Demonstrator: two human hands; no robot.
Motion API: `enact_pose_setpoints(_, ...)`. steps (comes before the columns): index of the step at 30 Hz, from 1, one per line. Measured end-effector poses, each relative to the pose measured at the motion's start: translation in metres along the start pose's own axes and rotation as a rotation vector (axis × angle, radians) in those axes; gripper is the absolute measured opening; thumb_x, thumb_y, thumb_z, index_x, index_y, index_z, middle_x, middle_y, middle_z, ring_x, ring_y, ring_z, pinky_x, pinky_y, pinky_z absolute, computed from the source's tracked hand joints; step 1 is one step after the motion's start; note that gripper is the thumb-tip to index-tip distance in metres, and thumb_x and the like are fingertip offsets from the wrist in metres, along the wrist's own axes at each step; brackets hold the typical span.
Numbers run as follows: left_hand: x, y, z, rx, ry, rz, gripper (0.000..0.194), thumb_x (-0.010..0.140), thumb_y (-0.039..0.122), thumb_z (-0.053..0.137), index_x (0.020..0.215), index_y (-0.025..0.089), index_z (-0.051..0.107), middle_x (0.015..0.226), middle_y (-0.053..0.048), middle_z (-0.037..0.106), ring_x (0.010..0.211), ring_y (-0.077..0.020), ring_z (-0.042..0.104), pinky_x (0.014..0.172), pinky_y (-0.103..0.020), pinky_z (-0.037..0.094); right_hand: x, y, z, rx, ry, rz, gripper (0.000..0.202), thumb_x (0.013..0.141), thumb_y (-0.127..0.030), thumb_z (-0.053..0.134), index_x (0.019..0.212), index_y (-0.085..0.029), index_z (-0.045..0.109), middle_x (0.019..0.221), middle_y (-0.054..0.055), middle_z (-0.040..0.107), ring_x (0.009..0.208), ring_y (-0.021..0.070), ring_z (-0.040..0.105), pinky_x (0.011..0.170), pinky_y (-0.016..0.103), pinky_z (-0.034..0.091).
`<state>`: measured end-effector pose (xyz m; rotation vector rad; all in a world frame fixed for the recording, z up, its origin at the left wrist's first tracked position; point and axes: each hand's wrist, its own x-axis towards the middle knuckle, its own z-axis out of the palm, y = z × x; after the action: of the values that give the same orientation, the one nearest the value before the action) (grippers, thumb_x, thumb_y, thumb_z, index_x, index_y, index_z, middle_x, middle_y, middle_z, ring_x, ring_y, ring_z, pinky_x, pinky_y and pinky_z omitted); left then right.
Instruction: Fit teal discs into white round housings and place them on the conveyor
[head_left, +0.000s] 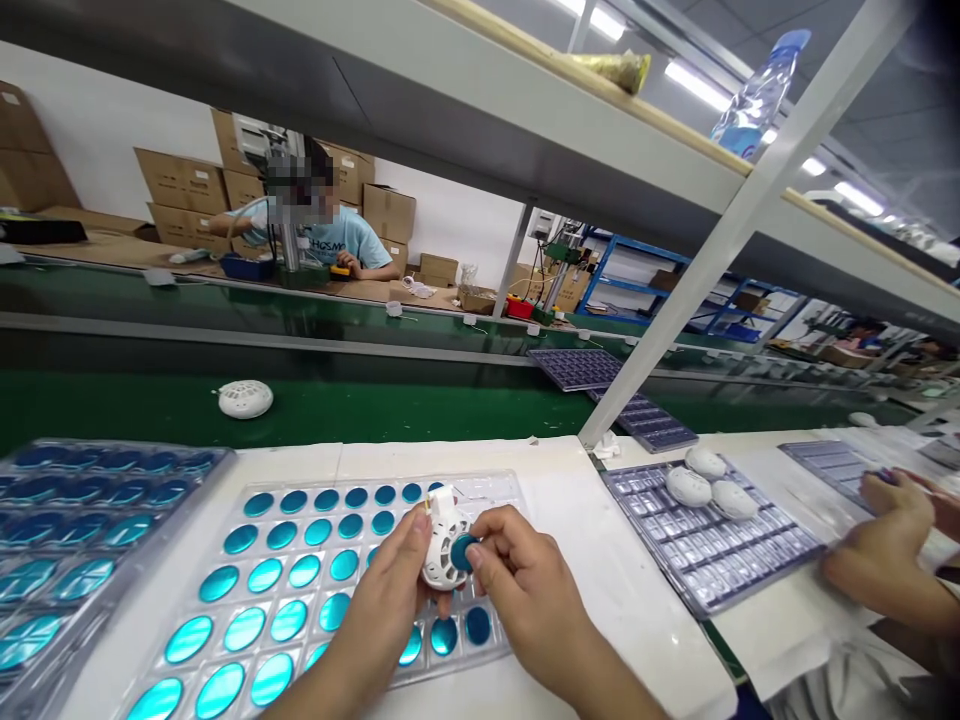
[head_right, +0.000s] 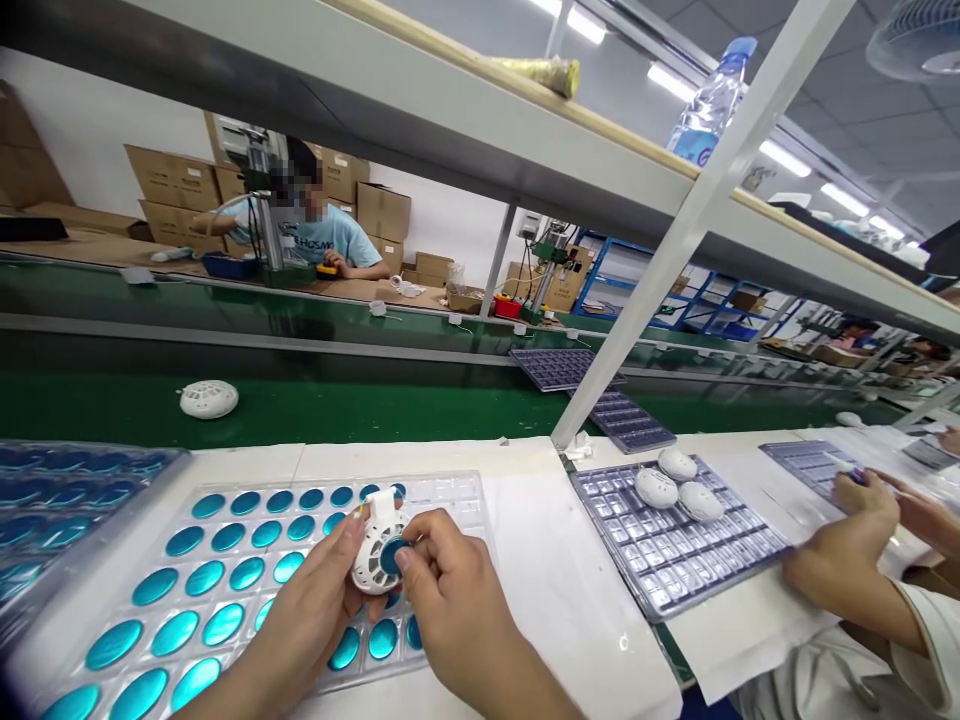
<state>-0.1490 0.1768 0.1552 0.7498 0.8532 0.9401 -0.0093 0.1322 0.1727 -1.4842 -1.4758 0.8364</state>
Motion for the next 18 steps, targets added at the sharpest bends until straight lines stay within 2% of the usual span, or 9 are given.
enact_pose_setpoints(3,-0.003,0.001,0.0,0.018,-0.035,0.011,0.052,0.08,0.055,0.068,0.119,0.022,0.065,0.07,-0.001,0.063,0.057,-0.0175,0.052,0.054,-0.03,0.049,-0.002,0.001,-0.002,-0.026,-0.012,0.001,0.004,0.093,-0.025,0.051,0.092,-0.023,0.054,0.061,-0.006,0.052,0.055,0.0131,0.048,0.053,0.024,0.035)
enact_pose_setpoints(6,-0.005,0.001,-0.002,0.091,-0.145,0.04,0.062,0.078,0.049,0.072,0.131,0.02,0.056,0.073,0.0,0.062,0.06,-0.0167,0.052,0.056,-0.028,0.046,-0.003,0.002,-0.002,0.004,0.015,0.038,0.004,0.091,-0.024,0.055,0.095,-0.023,0.053,0.061,-0.007,0.049,0.057,0.0128,0.049,0.054,0.023,0.037)
enact_pose_setpoints(8,-0.006,0.0,-0.003,0.135,-0.206,0.029,0.069,0.078,0.046,0.072,0.137,0.019,0.048,0.073,0.001,0.062,0.059,-0.0153,0.051,0.055,-0.027,0.043,-0.003,0.005,-0.001,0.107,0.055,0.084,0.019,0.089,-0.028,0.061,0.105,-0.023,0.053,0.07,-0.006,0.052,0.061,0.013,0.052,0.058,0.024,0.041)
enact_pose_setpoints(9,-0.007,-0.001,-0.004,0.126,-0.223,0.015,0.072,0.079,0.045,0.071,0.14,0.018,0.043,0.073,0.001,0.062,0.058,-0.015,0.051,0.054,-0.027,0.042,-0.004,0.007,0.001,0.202,0.035,0.101,0.028,0.088,-0.033,0.063,0.112,-0.023,0.051,0.076,-0.004,0.054,0.062,0.0131,0.053,0.06,0.025,0.044)
enact_pose_setpoints(12,-0.013,-0.005,-0.005,0.003,-0.222,-0.035,0.079,0.079,0.042,0.07,0.145,0.017,0.035,0.072,0.0,0.063,0.057,-0.0155,0.052,0.056,-0.028,0.042,-0.006,0.017,0.011,0.563,-0.175,0.106,0.059,0.086,-0.055,0.064,0.131,-0.023,0.043,0.087,0.0,0.06,0.06,0.0125,0.057,0.06,0.028,0.05)
enact_pose_setpoints(14,-0.019,-0.006,-0.005,-0.076,-0.202,-0.067,0.078,0.076,0.042,0.072,0.142,0.018,0.039,0.071,0.0,0.063,0.056,-0.0152,0.052,0.056,-0.028,0.042,-0.009,0.024,0.022,0.712,-0.23,0.098,0.074,0.081,-0.064,0.066,0.136,-0.022,0.04,0.082,0.0,0.061,0.055,0.0114,0.054,0.055,0.026,0.049)
enact_pose_setpoints(18,-0.027,-0.008,-0.005,-0.139,-0.118,-0.105,0.069,0.07,0.042,0.077,0.132,0.022,0.053,0.063,0.002,0.061,0.05,-0.0136,0.05,0.052,-0.026,0.042,-0.015,0.024,0.044,0.724,-0.058,0.036,0.079,0.074,-0.067,0.07,0.133,-0.02,0.047,0.08,0.003,0.063,0.05,0.0115,0.049,0.045,0.024,0.046)
